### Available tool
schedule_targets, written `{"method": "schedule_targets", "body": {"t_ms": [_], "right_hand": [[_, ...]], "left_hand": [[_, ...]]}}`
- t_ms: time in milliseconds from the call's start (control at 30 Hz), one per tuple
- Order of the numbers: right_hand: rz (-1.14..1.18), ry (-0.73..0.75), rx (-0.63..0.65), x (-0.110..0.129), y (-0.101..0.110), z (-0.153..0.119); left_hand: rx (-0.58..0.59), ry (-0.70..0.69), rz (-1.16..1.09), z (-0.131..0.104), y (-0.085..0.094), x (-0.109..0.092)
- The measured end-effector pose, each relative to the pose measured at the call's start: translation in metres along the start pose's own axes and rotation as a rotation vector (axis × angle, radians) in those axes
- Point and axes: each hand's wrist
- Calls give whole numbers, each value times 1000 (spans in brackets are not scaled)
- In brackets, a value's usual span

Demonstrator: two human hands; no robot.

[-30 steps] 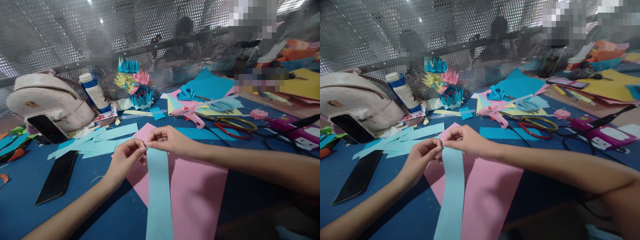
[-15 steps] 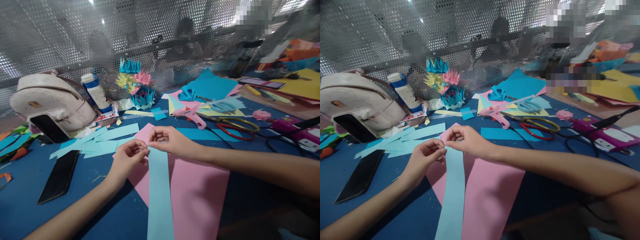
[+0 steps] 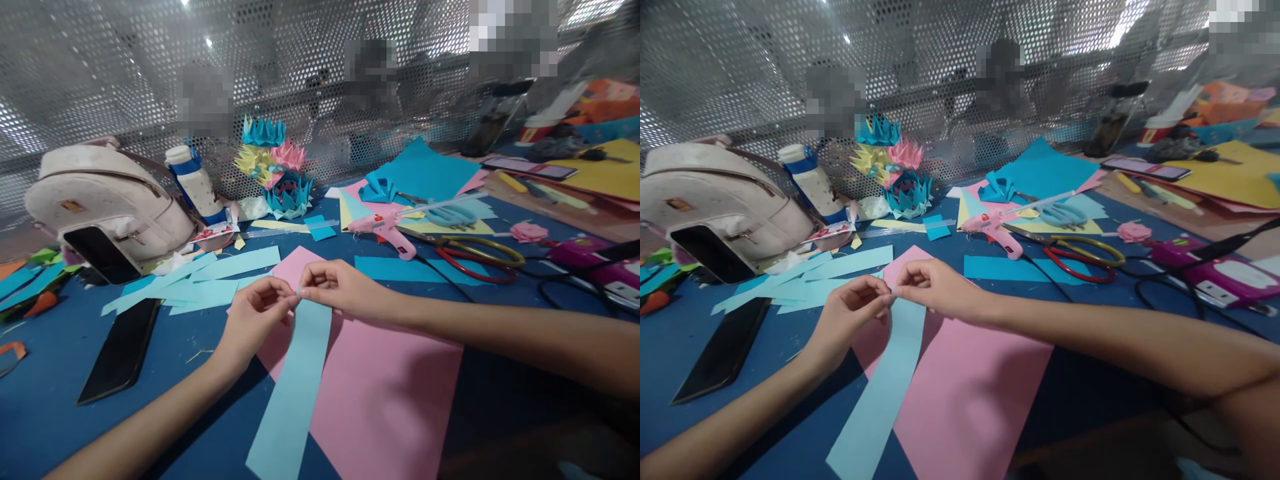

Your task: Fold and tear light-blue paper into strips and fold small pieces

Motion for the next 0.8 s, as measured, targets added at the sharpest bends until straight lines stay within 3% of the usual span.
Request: {"method": "schedule_targets", "body": {"t_ms": [433, 800], "right_hand": [[-8, 118, -34, 1, -1, 3], [21, 108, -27, 3, 0, 4]], "left_hand": [[33, 101, -97, 1, 2, 2], [101, 89, -176, 1, 2, 3]]}}
Point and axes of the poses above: each hand's wrist, its own z-axis towards the middle knuckle, its own y-axis out of the back of the hand, x = y × z, and after that the axes turned 8 degrees about -z, right-handed
